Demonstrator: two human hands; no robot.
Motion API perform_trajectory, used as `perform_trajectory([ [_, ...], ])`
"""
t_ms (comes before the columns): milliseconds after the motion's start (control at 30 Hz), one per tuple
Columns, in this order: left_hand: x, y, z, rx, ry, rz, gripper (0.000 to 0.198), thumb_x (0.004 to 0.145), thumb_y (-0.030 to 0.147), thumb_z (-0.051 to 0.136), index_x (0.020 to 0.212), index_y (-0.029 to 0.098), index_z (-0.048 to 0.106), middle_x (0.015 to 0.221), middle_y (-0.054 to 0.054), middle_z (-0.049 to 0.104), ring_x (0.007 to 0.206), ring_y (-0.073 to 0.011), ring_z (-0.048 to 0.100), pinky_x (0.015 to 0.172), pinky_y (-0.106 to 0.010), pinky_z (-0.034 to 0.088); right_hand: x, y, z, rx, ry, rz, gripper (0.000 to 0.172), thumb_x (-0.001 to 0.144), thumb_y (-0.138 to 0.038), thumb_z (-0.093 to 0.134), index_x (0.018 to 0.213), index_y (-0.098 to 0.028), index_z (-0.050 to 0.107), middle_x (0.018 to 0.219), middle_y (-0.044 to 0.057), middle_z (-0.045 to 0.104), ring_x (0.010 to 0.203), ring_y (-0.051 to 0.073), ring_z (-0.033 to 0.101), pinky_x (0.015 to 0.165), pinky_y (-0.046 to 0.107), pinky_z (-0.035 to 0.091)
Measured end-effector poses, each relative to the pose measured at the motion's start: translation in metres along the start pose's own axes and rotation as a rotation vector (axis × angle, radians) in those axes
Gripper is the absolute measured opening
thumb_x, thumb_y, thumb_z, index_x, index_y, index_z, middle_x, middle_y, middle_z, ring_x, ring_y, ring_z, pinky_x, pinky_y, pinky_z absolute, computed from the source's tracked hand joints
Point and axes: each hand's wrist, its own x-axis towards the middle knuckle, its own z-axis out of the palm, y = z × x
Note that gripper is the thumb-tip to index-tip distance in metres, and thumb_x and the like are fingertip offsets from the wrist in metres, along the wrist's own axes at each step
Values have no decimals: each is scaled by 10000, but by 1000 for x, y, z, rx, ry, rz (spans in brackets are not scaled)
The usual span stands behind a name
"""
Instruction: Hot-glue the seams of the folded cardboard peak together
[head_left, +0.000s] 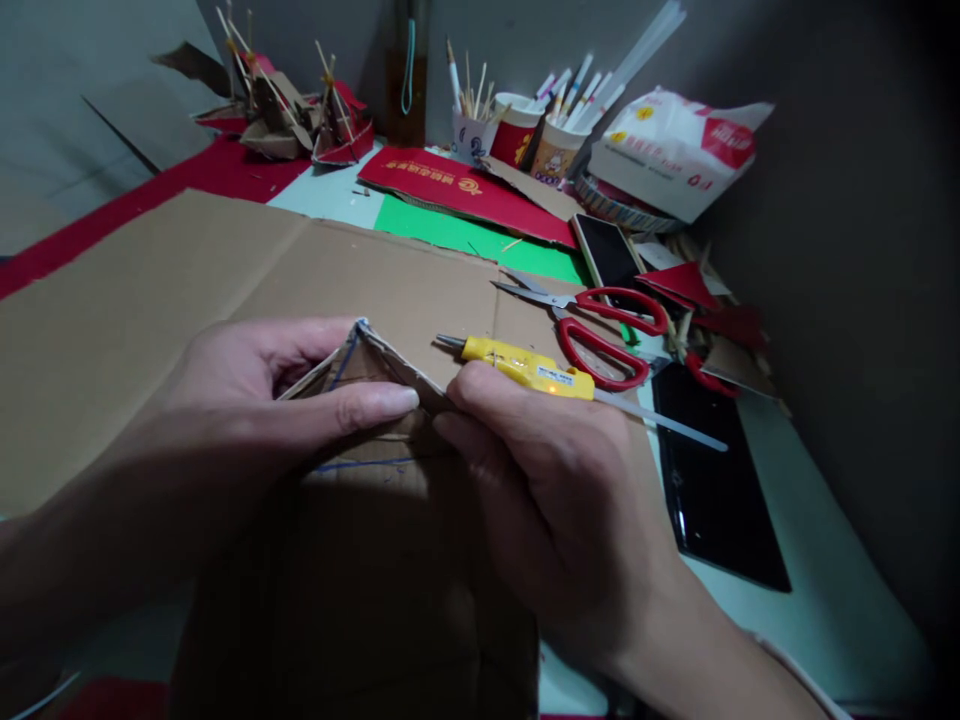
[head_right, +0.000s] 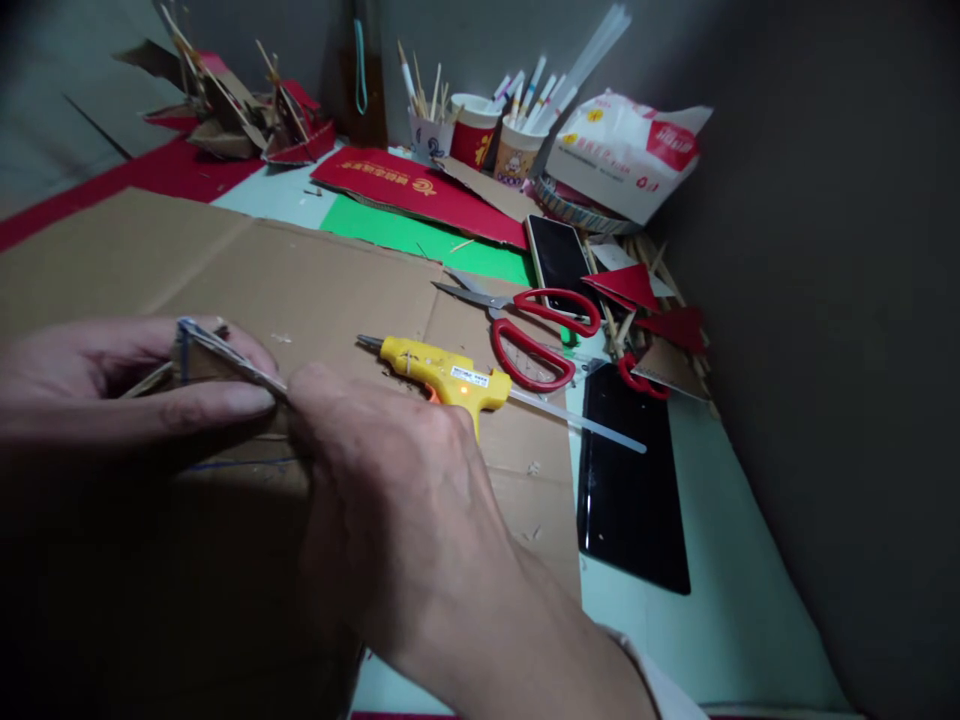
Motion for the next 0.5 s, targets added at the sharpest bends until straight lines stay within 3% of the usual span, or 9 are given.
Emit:
perform_trajectory([
  [133, 2, 0, -2, 99, 20, 50, 214, 729, 492, 789, 809, 294, 788, 842, 46, 790, 761, -203, 729, 530, -204, 565, 1, 0, 0, -4, 15, -12, 248, 800, -3, 537, 763, -236, 461, 665, -69, 459, 561, 100, 375, 549, 259, 272],
  [267, 9, 3, 0, 114, 33, 87, 328, 749, 515, 712, 957, 273, 787, 801, -12, 768, 928, -291, 731, 672, -307, 628, 1, 0, 0, 0, 11, -16, 260, 767, 12, 544, 748, -229, 449, 663, -71, 468, 574, 94, 390, 553, 251, 277],
  [500, 14, 4, 0, 113, 24, 99, 359, 730, 507, 700, 1003, 289, 782, 742, -13, 740, 932, -307, 721, 708, -341, 633, 1, 0, 1, 0, 1, -33, 252, 790, -22, 552, 743, -230, 417, 651, -69, 437, 560, 94, 356, 531, 215, 298],
])
